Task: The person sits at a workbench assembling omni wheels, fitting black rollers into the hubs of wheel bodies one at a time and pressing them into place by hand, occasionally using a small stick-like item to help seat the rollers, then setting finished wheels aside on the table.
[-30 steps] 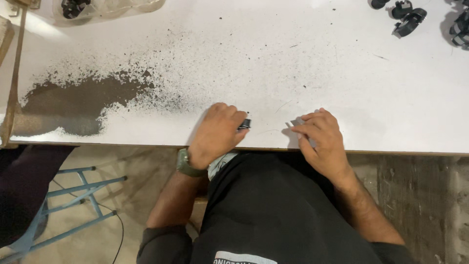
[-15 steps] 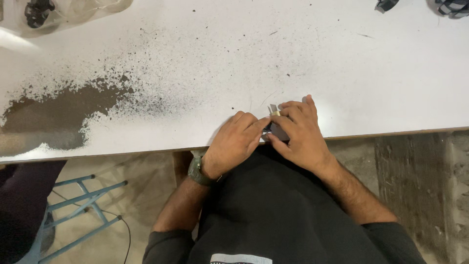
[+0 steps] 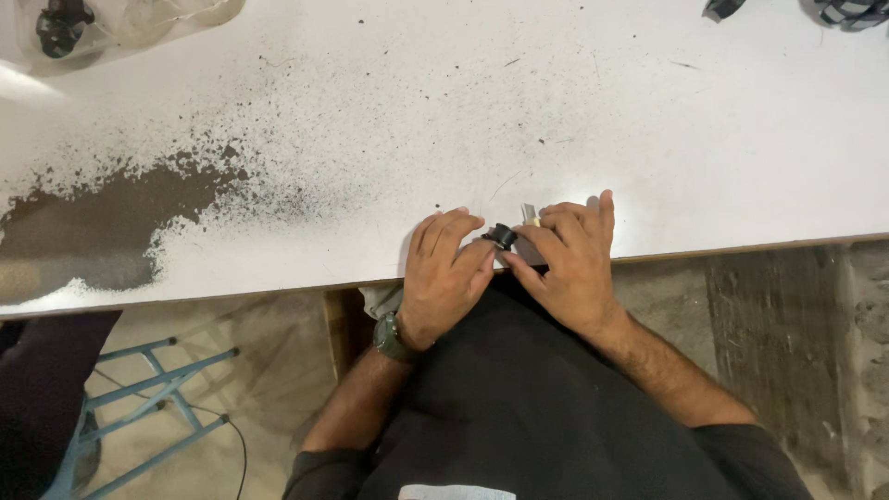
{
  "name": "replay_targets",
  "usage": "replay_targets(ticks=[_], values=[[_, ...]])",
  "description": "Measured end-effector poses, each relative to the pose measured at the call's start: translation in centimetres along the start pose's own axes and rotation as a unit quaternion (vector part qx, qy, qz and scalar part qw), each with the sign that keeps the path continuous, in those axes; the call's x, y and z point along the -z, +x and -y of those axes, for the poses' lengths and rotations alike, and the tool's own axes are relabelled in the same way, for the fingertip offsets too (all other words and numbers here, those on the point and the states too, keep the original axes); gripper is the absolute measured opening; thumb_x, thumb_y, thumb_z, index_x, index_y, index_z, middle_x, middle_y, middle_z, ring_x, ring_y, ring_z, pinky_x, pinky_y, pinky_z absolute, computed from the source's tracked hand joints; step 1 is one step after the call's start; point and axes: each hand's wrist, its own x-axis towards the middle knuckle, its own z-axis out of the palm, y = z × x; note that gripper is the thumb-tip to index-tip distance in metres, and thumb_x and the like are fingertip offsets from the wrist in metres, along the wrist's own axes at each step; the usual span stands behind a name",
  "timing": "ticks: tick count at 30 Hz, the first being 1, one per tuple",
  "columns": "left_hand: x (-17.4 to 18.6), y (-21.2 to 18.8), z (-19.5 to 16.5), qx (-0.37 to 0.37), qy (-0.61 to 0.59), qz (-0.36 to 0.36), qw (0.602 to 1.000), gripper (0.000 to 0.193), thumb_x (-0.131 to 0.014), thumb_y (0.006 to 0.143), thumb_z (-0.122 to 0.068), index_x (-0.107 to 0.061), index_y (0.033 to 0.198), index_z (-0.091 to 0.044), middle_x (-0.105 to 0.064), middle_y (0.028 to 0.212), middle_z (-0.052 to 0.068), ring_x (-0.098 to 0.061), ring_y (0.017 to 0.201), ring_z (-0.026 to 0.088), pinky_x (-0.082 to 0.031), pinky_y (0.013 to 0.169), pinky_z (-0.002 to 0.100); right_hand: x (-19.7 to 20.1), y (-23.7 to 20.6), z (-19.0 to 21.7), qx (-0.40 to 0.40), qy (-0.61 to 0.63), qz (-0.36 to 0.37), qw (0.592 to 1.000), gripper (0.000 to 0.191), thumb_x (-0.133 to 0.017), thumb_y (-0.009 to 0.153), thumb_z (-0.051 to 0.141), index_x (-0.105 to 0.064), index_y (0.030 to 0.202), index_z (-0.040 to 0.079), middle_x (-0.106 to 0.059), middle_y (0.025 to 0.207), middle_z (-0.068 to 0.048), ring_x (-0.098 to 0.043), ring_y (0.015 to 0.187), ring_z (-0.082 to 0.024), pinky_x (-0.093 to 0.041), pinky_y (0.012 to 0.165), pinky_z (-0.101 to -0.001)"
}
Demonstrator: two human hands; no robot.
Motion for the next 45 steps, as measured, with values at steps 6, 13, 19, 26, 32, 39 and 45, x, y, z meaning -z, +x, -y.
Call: replay_targets(ticks=[6, 13, 19, 26, 32, 39, 45], values=[[-0.6, -1.1, -0.3, 0.053, -0.014, -0.024, 0.998, 0.018, -0.08, 0.085, -0.009, -0.07, 0.1, -0.009, -0.064, 0.123, 0.006, -0.061, 0.124, 0.027, -0.043, 0.112, 0.052, -0.1, -1.8, -0.7, 0.093, 0.066, -0.044, 0.992, 0.029, -0.078, 0.083, -0.001, -0.071, 0.108, 0.012, -0.062, 0.098, -0.005, -0.063, 0.114, -0.027, -0.01, 0.13, -0.0637], [-0.6, -1.1, -0.2, 0.064, -0.035, -0.022, 0.997, 0.018, -0.08, 0.085, -0.007, -0.07, 0.1, -0.009, -0.065, 0.123, 0.006, -0.062, 0.124, 0.028, -0.041, 0.114, 0.052, -1.6, -1.8, -0.5, 0.065, 0.106, -0.006, 0.992, 0.031, -0.08, 0.081, 0.001, -0.063, 0.105, 0.009, -0.068, 0.094, -0.005, -0.065, 0.116, -0.026, -0.013, 0.127, -0.0652], [-0.9, -1.5, -0.2, 0.057, -0.039, -0.037, 0.997, 0.017, -0.08, 0.086, -0.007, -0.07, 0.1, -0.009, -0.065, 0.125, 0.006, -0.061, 0.126, 0.027, -0.041, 0.116, 0.051, -1.4, -1.2, -0.2, 0.071, 0.103, -0.011, 0.992, 0.033, -0.08, 0.079, -0.002, -0.062, 0.104, 0.009, -0.066, 0.093, -0.006, -0.067, 0.116, -0.028, -0.019, 0.127, -0.0646], [-1.2, -1.9, 0.5, -0.018, 0.038, -0.033, 0.999, 0.016, -0.081, 0.088, -0.007, -0.071, 0.101, -0.01, -0.064, 0.13, 0.008, -0.056, 0.13, 0.026, -0.041, 0.116, 0.05, -1.5, -0.8, 0.1, 0.076, 0.117, -0.018, 0.99, 0.034, -0.082, 0.076, -0.003, -0.063, 0.101, 0.009, -0.065, 0.091, -0.006, -0.067, 0.112, -0.028, -0.02, 0.125, -0.0653], [-1.6, -1.5, 0.1, -0.04, 0.039, -0.062, 0.997, 0.014, -0.082, 0.092, -0.011, -0.074, 0.104, -0.009, -0.064, 0.13, 0.008, -0.056, 0.13, 0.025, -0.04, 0.116, 0.049, -1.5, -0.7, -0.4, 0.092, 0.122, -0.022, 0.988, 0.033, -0.082, 0.077, -0.003, -0.063, 0.101, 0.009, -0.066, 0.092, -0.006, -0.067, 0.111, -0.027, -0.02, 0.126, -0.0646], [-1.0, -1.2, -0.2, 0.117, -0.037, -0.008, 0.992, 0.01, -0.08, 0.09, -0.014, -0.075, 0.098, -0.011, -0.068, 0.12, 0.003, -0.061, 0.123, 0.023, -0.034, 0.118, 0.05, -2.4, -1.2, -1.2, 0.095, 0.119, -0.016, 0.988, 0.033, -0.081, 0.078, -0.004, -0.062, 0.102, 0.008, -0.063, 0.088, -0.005, -0.067, 0.112, -0.027, -0.015, 0.126, -0.0675], [-1.2, -1.3, -0.2, 0.117, -0.032, 0.0, 0.993, 0.009, -0.08, 0.089, -0.013, -0.075, 0.096, -0.011, -0.071, 0.118, 0.001, -0.061, 0.124, 0.022, -0.024, 0.123, 0.054, -2.3, -2.2, -1.5, 0.145, 0.145, 0.002, 0.979, 0.04, -0.08, 0.083, -0.003, -0.055, 0.112, 0.011, -0.063, 0.097, -0.007, -0.065, 0.126, -0.03, -0.024, 0.127, -0.0624]])
